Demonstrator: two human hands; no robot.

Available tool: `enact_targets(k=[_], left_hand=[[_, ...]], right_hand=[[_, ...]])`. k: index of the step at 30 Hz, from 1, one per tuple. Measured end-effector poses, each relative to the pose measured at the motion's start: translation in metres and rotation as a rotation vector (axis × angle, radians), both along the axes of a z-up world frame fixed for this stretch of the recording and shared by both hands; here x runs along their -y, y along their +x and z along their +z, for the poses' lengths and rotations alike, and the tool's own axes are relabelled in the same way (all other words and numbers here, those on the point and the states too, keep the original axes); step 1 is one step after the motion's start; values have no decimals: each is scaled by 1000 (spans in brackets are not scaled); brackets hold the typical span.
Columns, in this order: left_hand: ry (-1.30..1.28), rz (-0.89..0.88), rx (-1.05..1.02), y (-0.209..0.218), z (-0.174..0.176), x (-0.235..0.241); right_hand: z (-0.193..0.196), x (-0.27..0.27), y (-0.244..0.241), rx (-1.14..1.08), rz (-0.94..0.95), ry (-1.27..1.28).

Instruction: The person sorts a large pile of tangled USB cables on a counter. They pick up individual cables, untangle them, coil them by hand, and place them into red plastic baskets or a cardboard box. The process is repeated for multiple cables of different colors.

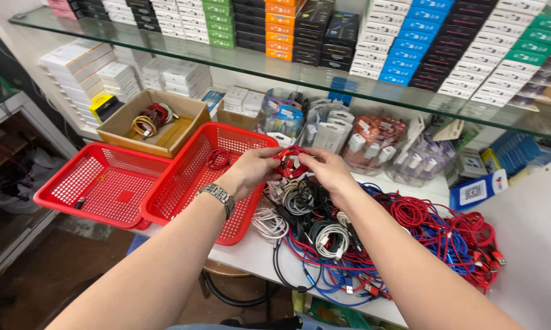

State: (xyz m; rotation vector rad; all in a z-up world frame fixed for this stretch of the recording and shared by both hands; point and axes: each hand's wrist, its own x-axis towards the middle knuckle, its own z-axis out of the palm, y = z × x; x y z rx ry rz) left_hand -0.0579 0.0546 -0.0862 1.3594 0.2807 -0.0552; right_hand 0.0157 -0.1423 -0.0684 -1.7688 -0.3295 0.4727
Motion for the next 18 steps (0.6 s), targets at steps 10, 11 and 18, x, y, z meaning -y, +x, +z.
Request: enact_targets(k=[10, 11, 18], left_hand=[[-628, 512, -23, -7, -66, -114], [-589, 515, -47, -6, -73, -124], [-457, 597, -70, 16, -116, -179]], right_hand=[[-93, -149, 55, -345, 59, 332], [-104, -164, 59, -374, 51, 338], [-161, -246, 84, -517, -78, 254]])
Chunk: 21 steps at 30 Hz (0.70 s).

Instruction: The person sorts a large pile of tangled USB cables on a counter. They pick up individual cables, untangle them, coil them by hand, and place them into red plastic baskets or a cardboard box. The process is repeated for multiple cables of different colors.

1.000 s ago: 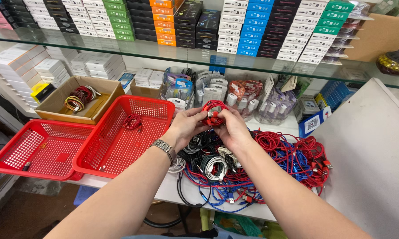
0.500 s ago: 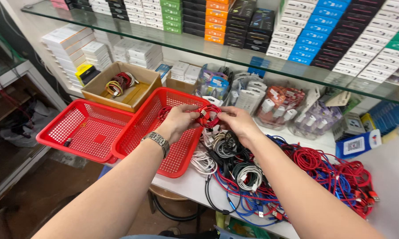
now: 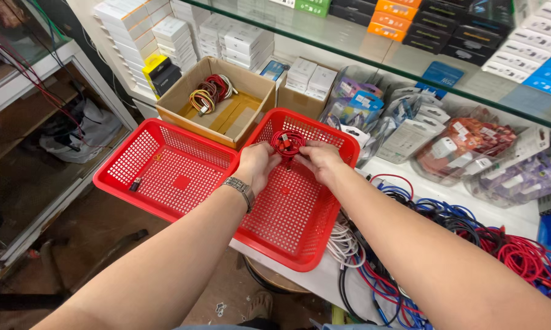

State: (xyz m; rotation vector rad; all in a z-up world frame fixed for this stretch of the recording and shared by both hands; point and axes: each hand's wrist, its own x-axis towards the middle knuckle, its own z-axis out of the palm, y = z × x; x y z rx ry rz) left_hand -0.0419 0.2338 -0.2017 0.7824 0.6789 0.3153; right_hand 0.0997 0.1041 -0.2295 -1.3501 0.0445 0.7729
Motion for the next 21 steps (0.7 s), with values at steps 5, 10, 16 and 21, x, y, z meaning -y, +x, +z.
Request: enact_targets(k=[5, 10, 16, 21], left_hand=[[24, -27, -35, 10, -23, -6], [131, -160, -99, -2, -27, -4], [232, -53, -306, -2, -11, 9], [116, -100, -221, 8, 2, 28]], right_hand=[[-20, -24, 7, -32, -27, -34], [-24, -30, 0, 91, 11, -86], [0, -13, -25, 164, 39, -188], [27, 14, -32, 107, 102, -95]])
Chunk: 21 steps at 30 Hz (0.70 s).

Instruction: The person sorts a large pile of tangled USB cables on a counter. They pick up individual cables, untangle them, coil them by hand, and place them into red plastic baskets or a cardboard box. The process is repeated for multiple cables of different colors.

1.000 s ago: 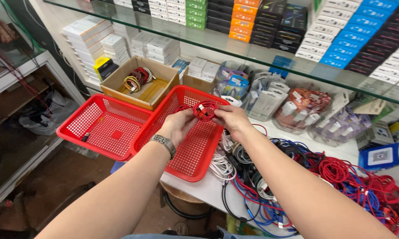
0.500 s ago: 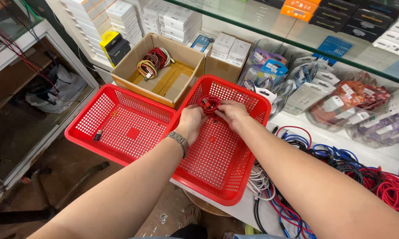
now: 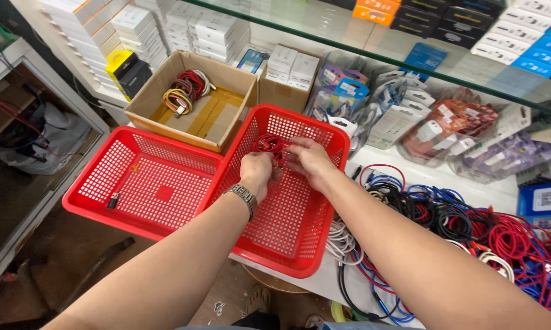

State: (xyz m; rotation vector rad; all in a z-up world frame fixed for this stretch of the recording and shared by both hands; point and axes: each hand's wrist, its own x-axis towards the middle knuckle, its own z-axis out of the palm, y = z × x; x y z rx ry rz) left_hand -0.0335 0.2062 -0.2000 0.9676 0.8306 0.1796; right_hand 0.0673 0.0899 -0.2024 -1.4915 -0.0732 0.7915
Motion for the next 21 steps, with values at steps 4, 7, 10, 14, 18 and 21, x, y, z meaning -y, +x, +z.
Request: enact_targets(k=[4, 7, 10, 14, 18, 21], left_hand=[[5, -159, 148, 13, 13, 35], [41, -161, 166, 30, 30, 74], [71, -206, 233, 44, 46, 120], [25, -334, 260, 55, 63, 194], [22, -473, 244, 66, 73, 267], [36, -578, 247, 70, 75, 311]], right_hand=[[30, 33, -5, -33, 4, 51], [58, 71, -12, 80, 80, 121], [79, 120, -15, 179, -30, 96], [98, 201, -19, 261, -128, 55], [106, 280, -20, 255, -209, 74], [107, 338, -20, 308, -258, 18]])
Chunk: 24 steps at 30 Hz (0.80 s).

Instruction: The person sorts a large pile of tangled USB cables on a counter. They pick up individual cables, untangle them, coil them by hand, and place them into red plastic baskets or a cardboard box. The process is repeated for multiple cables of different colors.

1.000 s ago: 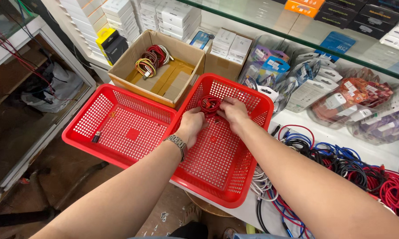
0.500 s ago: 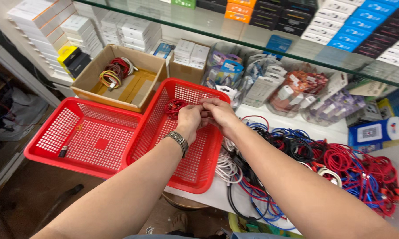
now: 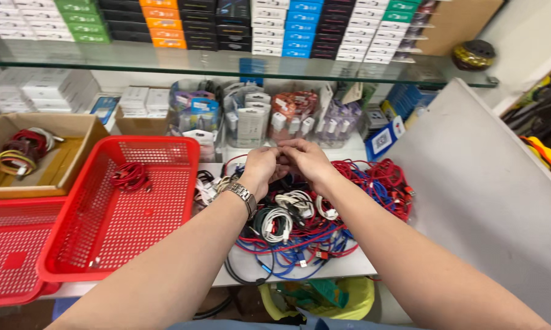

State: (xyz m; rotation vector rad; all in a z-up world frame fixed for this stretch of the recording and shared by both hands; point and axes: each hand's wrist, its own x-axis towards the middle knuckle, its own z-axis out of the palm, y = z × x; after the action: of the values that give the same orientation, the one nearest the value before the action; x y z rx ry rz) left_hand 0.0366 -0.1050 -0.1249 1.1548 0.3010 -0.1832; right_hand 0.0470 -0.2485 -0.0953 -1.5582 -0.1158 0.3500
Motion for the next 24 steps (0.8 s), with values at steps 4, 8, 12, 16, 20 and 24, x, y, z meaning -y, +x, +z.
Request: enact_targets(k=[4, 8, 12, 16, 20, 24], left_hand=[[46, -67, -25, 7, -3, 42], [167, -147, 36, 12, -20, 71], [495, -223, 198, 7, -41, 89], [793, -307, 175, -2, -45, 90], [751, -335, 130, -5, -36, 95], [416, -344, -9, 10, -21, 93]], right_hand=[[-2, 80, -9, 181, -66, -568], [-13, 129, -25, 393, 48, -1182], [-37, 134, -46, 319, -17, -1285], [-43, 127, -52, 430, -138, -1081], [-24, 132, -54, 379, -174, -785], [-7, 141, -49, 264, -174, -526]])
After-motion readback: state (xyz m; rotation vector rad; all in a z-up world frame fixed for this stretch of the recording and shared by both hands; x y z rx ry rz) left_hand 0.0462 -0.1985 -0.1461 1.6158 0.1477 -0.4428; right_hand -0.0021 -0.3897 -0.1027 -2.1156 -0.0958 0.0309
